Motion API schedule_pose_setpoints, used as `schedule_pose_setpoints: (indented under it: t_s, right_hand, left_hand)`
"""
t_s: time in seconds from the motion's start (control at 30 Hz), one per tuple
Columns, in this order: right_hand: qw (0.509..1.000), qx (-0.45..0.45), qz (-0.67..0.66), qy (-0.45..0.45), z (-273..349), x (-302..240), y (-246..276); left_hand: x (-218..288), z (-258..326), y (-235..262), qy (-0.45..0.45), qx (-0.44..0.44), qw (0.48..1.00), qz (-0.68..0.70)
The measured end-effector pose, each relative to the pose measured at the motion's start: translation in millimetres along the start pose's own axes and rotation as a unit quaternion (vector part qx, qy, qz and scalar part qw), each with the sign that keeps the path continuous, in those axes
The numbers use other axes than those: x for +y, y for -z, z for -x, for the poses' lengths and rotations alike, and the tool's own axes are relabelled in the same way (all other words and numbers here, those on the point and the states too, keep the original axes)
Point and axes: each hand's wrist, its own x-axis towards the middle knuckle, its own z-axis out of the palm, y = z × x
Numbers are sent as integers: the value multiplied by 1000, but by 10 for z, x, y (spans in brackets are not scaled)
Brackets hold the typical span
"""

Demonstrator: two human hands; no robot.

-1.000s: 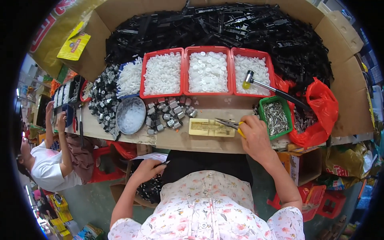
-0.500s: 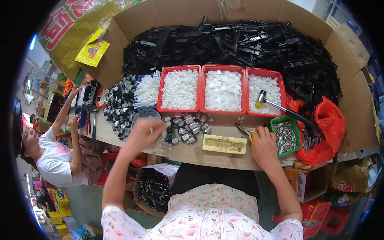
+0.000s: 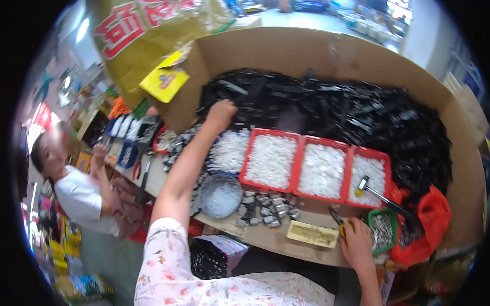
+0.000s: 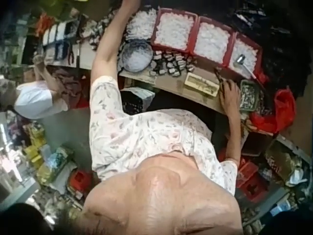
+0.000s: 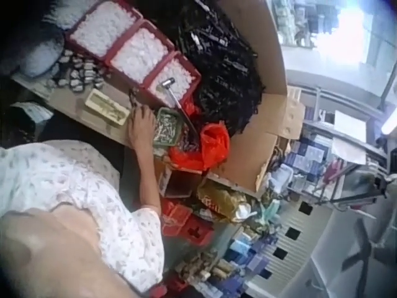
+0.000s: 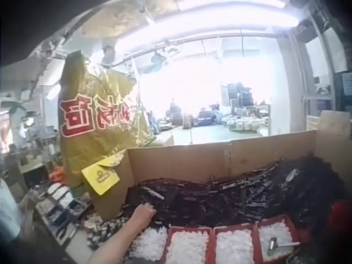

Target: Assembling plastic toy gun components at a factory workbench using pliers and a mallet.

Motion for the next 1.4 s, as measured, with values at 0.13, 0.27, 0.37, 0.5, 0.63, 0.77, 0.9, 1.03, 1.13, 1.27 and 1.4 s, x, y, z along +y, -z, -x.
schedule_pose_setpoints:
  t_s: [0.13,0.27,0.37,0.5,0.63,0.77,0.9,1.03,1.13,1.27,1.4]
  right_hand:
    - [999,-28,-22,4,44,19,5]
    - [997,7,-73,7,45,139,19]
    - [991,31,-124,33,-86,-40,249]
    - [966,127,-227,-6,-294,-164,246]
    - [920,138,-364,38,-431,-322,224]
    - [828,70,-556,-10,-162,-171,107]
    - [872,118,-473,-41,100,-283,251]
    - [957,128,-250,73,-171,-522,270]
    - [967,149,-163,129,-202,-460,83]
    - [982,133,-55,121,-47,-401,-22]
    - [988,65,-41,130,23,-367,-130]
  left_hand:
    - [123,-87,320,-2,11,998,-58]
    - [346,-73,941,42,96,994,23]
    - [846,-13,1321,67,209,951,217]
    - [1964,298,1740,80,224,759,606]
    - [2905,818,2094,100,90,594,793]
    - [3416,1003,1971,106,79,494,859]
    - [3605,1142,1610,59,134,610,778]
    - [3282,1526,1839,218,87,708,666]
    - [3169,1661,1889,261,55,728,632]
    - [3284,1767,1772,235,70,784,570]
    - [3378,1882,1707,223,73,822,519]
